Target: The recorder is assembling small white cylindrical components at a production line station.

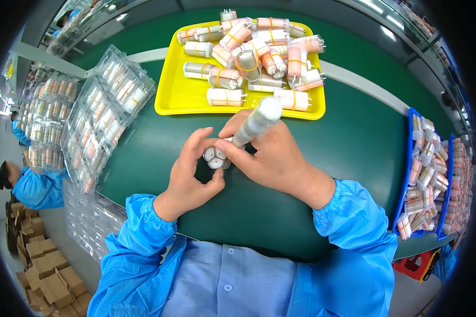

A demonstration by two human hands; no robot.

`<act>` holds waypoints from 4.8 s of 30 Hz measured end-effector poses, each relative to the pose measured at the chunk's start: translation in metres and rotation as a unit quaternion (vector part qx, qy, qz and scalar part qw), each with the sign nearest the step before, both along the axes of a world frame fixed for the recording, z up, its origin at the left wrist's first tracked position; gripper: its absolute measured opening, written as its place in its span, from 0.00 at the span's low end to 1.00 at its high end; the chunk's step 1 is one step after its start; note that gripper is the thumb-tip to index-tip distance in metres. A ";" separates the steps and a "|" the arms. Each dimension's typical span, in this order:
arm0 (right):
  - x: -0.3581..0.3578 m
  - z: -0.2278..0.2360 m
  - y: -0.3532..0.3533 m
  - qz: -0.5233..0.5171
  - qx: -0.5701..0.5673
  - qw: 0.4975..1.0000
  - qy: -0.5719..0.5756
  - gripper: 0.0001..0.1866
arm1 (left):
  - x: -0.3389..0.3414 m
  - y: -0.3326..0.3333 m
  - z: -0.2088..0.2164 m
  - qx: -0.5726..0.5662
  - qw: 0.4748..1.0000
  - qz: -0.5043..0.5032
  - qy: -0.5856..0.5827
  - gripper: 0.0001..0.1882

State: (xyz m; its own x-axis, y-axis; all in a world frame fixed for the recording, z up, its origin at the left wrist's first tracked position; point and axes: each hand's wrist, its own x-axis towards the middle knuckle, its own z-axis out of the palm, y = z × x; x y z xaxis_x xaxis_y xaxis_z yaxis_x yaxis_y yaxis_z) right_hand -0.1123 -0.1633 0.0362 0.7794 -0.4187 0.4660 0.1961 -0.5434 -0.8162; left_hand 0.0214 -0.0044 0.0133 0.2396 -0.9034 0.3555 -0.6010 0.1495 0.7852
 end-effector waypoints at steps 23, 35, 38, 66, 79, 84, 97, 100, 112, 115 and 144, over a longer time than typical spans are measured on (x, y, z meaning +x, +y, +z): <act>0.001 0.004 -0.001 0.008 0.072 0.996 0.054 0.09 | 0.001 -0.001 -0.005 0.007 0.999 -0.010 0.052 0.43; 0.003 -0.003 0.000 0.006 0.024 0.998 0.060 0.09 | 0.007 0.006 -0.012 0.055 0.997 0.022 0.054 0.33; 0.002 0.000 -0.001 -0.002 0.070 0.997 0.044 0.09 | 0.011 0.003 -0.014 0.034 0.996 0.004 0.079 0.30; -0.013 0.010 0.008 -0.038 0.100 0.994 0.032 0.08 | 0.014 0.006 0.005 0.037 0.994 -0.031 0.099 0.28; -0.006 0.000 0.005 -0.005 -0.022 0.999 -0.025 0.07 | 0.008 0.003 0.001 0.025 0.999 -0.007 0.018 0.26; -0.004 -0.002 0.010 0.001 -0.023 1.000 -0.020 0.07 | 0.008 0.004 0.000 0.030 0.999 -0.013 0.024 0.26; -0.007 0.001 0.013 -0.007 -0.046 0.999 0.008 0.07 | 0.006 0.004 0.000 0.022 0.999 -0.014 0.037 0.25; -0.007 0.008 0.012 -0.016 -0.029 0.999 0.007 0.07 | 0.008 0.004 0.001 0.023 0.999 -0.015 0.032 0.25; -0.005 0.008 0.017 -0.009 -0.071 0.997 0.001 0.07 | 0.006 0.003 0.000 0.009 1.000 -0.016 0.008 0.25; -0.006 0.011 0.019 -0.005 -0.066 0.998 0.012 0.06 | 0.006 0.003 -0.001 0.005 1.000 -0.013 0.006 0.25; -0.005 -0.034 -0.001 -0.071 -0.026 0.996 0.057 0.06 | 0.032 0.005 0.006 0.051 0.841 -0.023 0.538 0.24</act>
